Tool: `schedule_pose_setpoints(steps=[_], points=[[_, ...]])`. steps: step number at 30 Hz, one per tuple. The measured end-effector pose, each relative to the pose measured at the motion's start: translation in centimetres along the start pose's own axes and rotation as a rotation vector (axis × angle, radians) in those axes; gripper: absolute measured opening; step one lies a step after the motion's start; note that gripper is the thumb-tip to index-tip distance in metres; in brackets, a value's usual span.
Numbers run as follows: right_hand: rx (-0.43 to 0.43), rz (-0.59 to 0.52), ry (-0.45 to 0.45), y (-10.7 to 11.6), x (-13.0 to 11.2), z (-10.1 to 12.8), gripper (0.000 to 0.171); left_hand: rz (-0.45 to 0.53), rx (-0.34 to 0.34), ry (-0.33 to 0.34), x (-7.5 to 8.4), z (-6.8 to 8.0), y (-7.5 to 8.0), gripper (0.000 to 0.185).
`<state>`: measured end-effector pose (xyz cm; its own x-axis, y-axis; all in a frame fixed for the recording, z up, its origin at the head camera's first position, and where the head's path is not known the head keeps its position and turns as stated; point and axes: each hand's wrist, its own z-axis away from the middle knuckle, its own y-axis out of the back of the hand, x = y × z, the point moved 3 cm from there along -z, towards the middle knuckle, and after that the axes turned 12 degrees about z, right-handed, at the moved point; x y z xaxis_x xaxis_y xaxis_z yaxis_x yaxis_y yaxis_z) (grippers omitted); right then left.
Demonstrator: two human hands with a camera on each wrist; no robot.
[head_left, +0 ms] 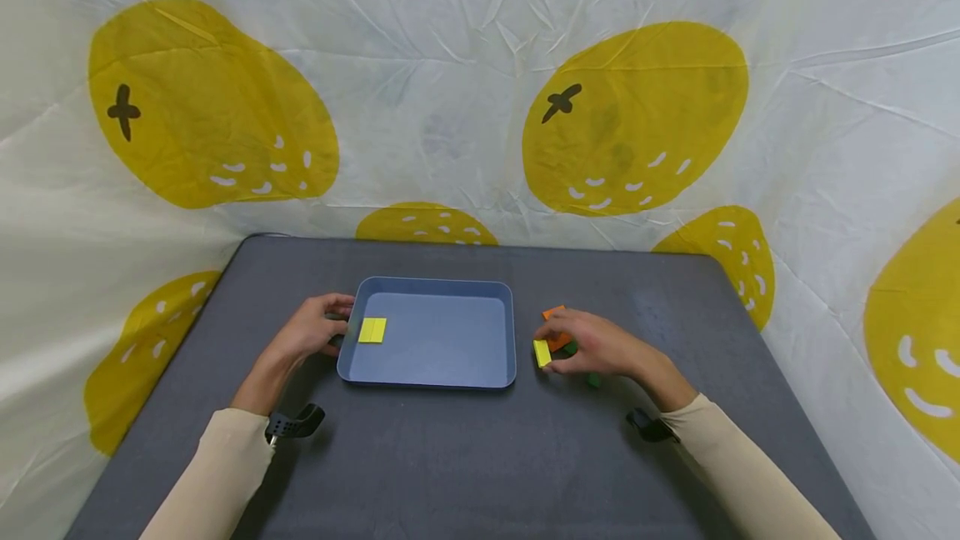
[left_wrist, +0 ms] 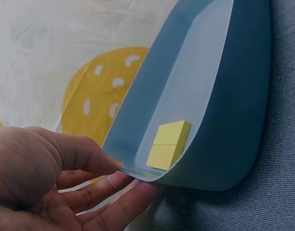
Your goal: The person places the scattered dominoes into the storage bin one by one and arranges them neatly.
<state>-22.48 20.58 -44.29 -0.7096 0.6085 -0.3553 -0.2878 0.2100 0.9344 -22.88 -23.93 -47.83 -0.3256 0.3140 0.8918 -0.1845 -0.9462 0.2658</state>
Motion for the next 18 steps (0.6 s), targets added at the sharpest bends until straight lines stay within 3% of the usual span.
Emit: schedule_pose_setpoints(steps=[18], points=[[0.015, 0.012, 0.036, 1.2, -0.6, -2.3, 0.037, -0.002, 0.0, 0.002, 0.0, 0.0, 0.0, 0.054]])
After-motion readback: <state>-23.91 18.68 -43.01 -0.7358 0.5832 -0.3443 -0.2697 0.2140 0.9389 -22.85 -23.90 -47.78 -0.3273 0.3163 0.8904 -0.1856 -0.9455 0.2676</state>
